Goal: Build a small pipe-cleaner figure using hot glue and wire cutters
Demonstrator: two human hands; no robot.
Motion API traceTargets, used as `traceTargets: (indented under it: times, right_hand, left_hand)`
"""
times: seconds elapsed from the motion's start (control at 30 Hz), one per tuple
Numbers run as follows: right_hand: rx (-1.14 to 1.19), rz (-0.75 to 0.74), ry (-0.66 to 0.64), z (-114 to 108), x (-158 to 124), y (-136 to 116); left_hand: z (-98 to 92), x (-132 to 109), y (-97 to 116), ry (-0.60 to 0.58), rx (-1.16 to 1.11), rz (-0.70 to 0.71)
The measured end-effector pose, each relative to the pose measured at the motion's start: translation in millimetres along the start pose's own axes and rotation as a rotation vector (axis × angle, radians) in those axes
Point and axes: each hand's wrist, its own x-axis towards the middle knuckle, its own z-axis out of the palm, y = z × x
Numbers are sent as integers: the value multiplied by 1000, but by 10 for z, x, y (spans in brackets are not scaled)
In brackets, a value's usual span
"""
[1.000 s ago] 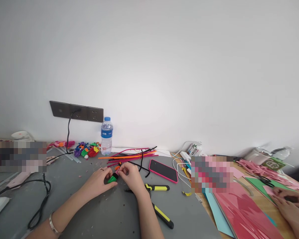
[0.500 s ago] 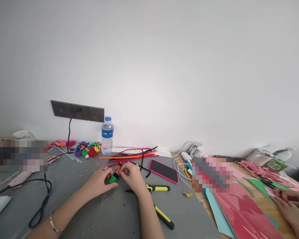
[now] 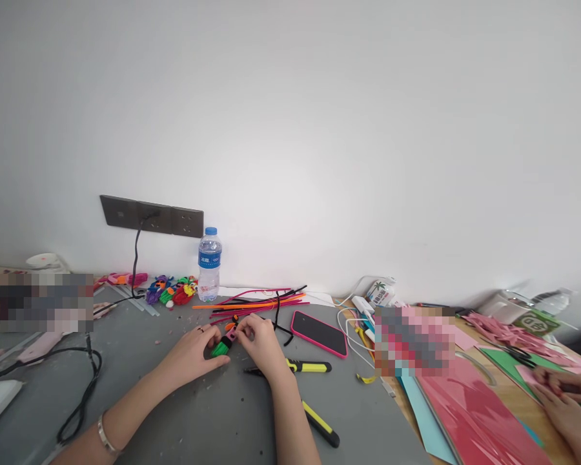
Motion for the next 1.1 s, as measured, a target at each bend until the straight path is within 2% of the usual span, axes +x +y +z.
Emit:
traceTargets:
  times: [0.13,0.43,1.1]
  right_hand:
    - [1,6,-9,-39,7,38]
    - [-7,-6,-47,25,8,37]
    - [-29,-16,-37,29,-7,-49]
  left_hand:
    - [-13,-4,7,-7,-4,-7]
    - [-23,0,19,-16,6,-7]
    - [-13,-3,17,-16,38,3]
